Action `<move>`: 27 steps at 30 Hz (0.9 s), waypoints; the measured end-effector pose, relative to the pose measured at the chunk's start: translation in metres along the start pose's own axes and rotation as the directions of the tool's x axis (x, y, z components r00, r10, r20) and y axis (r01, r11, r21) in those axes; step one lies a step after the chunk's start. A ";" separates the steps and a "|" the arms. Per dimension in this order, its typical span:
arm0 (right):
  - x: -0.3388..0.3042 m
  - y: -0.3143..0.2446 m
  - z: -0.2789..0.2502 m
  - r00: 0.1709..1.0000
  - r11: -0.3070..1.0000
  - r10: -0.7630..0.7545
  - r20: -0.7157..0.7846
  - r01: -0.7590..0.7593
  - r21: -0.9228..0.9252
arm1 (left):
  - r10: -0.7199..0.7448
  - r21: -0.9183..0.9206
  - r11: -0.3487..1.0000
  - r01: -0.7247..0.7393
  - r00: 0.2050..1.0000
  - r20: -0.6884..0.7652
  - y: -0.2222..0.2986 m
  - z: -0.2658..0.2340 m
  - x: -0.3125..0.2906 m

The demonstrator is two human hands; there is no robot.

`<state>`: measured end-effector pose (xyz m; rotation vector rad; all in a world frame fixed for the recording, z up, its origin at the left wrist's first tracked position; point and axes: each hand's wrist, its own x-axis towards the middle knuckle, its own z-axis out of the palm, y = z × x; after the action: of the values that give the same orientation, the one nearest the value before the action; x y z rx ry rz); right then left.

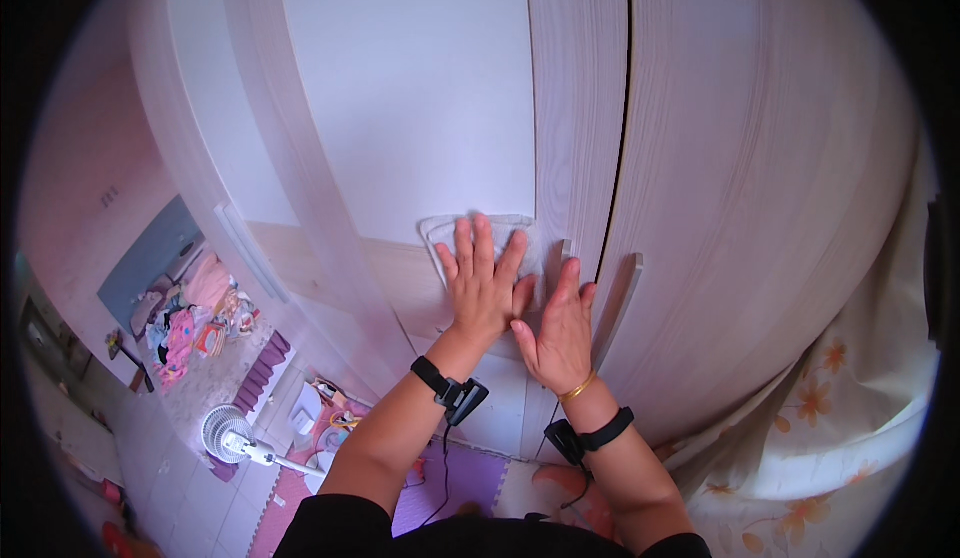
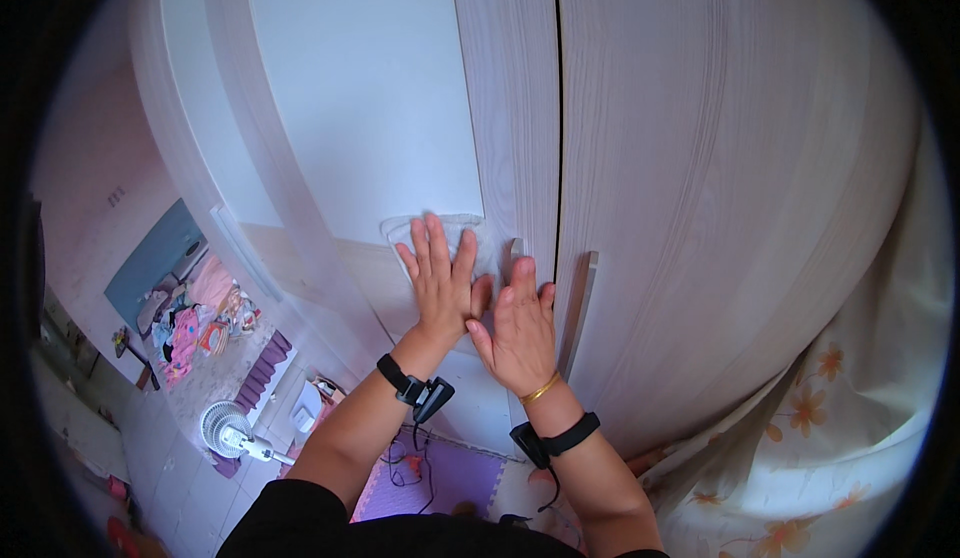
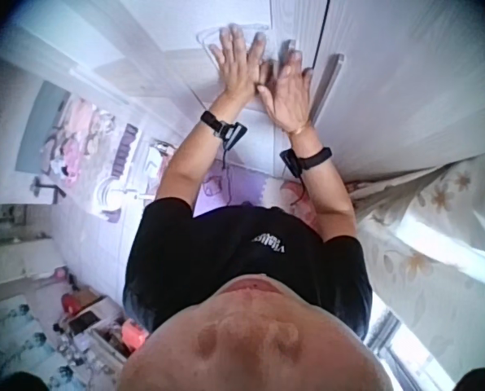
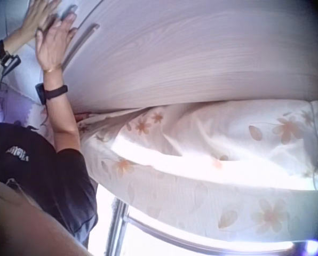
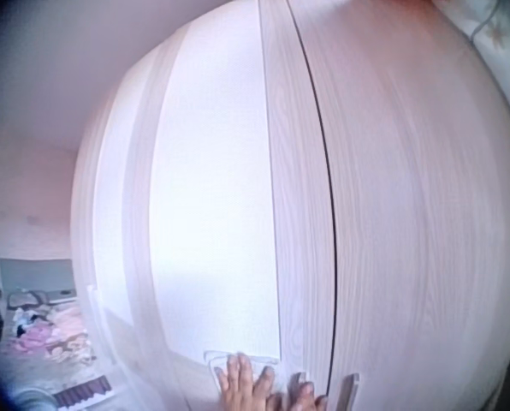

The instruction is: The person wipes the surface and handles of a wooden wardrobe using a cloth.

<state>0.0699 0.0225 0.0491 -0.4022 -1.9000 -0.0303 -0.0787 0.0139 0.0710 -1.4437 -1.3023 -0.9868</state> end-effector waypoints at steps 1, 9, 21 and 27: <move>-0.002 -0.003 -0.001 0.998 0.998 0.049 0.049 -0.051 0.032 | -0.003 -0.003 1.000 0.003 1.000 0.013 -0.003 0.002 -0.002; -0.009 -0.004 -0.007 0.997 0.999 0.041 0.066 -0.042 0.012 | -0.074 -0.036 0.997 0.074 0.997 0.020 0.021 -0.004 0.049; -0.038 -0.026 -0.008 0.974 0.983 0.139 0.178 -0.114 -0.143 | -0.021 -0.065 0.998 0.025 0.997 0.070 0.001 -0.021 0.075; -0.042 -0.036 -0.008 0.963 0.963 0.183 0.196 -0.134 -0.235 | 0.055 0.005 0.998 -0.054 0.999 -0.001 -0.012 -0.005 0.025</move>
<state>0.0796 -0.0246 0.0199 -0.7348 -2.0800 -0.0941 -0.0877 0.0156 0.0977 -1.4667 -1.2571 -0.9477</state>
